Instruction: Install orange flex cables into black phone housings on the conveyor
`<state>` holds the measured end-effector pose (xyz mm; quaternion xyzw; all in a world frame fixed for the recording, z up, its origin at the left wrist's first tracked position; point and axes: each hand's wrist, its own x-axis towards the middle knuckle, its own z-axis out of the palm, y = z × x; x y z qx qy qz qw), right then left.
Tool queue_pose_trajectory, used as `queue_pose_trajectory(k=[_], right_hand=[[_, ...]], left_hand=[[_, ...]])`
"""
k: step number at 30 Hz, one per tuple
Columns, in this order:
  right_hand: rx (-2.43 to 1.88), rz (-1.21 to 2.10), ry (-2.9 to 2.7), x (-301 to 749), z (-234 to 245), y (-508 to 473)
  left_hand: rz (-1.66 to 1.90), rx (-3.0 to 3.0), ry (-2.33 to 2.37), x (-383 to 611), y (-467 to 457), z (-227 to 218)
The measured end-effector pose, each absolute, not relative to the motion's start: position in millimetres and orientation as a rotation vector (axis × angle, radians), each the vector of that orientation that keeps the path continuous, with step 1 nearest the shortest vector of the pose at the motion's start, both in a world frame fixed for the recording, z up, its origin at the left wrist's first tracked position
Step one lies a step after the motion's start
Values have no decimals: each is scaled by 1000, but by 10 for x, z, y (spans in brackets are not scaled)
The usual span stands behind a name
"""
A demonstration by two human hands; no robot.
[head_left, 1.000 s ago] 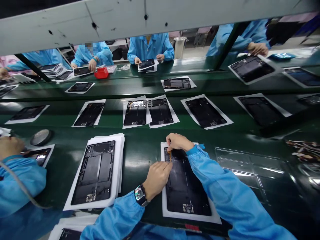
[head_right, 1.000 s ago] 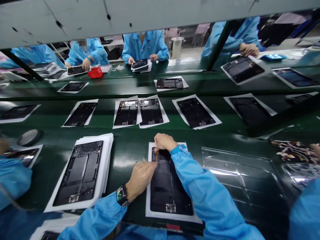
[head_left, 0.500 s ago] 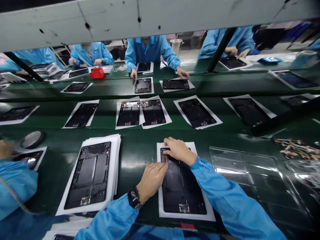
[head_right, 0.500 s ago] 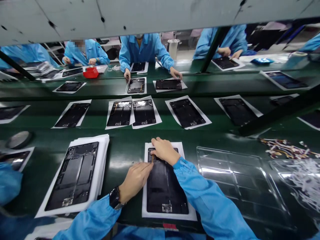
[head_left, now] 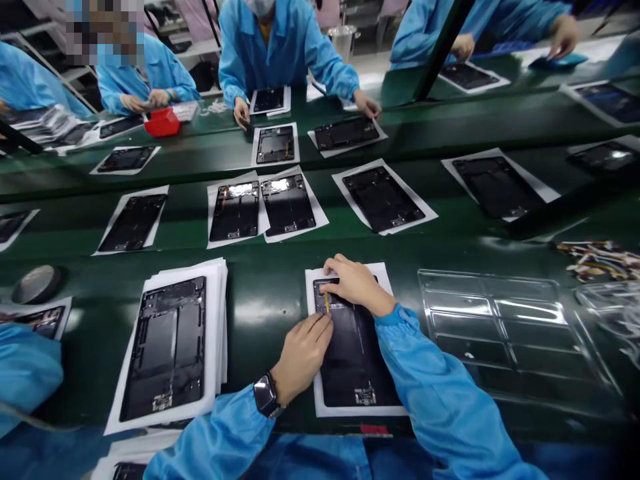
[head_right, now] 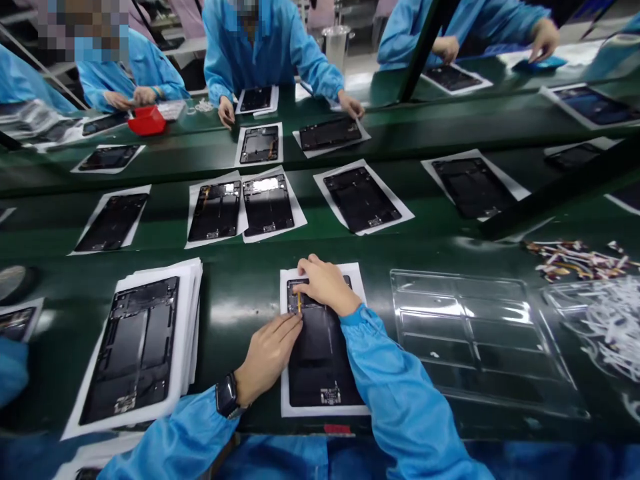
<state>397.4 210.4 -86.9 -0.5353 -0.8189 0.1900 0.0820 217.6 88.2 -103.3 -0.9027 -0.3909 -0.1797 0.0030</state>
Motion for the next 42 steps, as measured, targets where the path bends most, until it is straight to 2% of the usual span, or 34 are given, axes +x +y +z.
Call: queue_pose_trajectory(k=[15, 23, 29, 32, 37, 42], right_hand=[[-1609, 572, -2420, 3993, -856, 2081], [-1626, 583, -2426, 3987, -850, 2076], [-1645, 577, -2420, 3966, -825, 2061], [-1571, 657, -2357, 4008, -745, 2001], [-1457, 839, -2250, 4169, -491, 1745], [-1562, 967, -2083, 4287, -357, 1307]], left_hand=[[-508, -2796, -1203, 2211, 886, -1008], [-296, -2801, -1171, 2255, 847, -985], [-434, -2908, -1215, 2239, 924, -891], [-448, -2919, -1274, 2182, 1038, -836], [-276, -3025, -1192, 2123, 1145, -834], [-282, -3117, -1214, 2049, 1101, -785]])
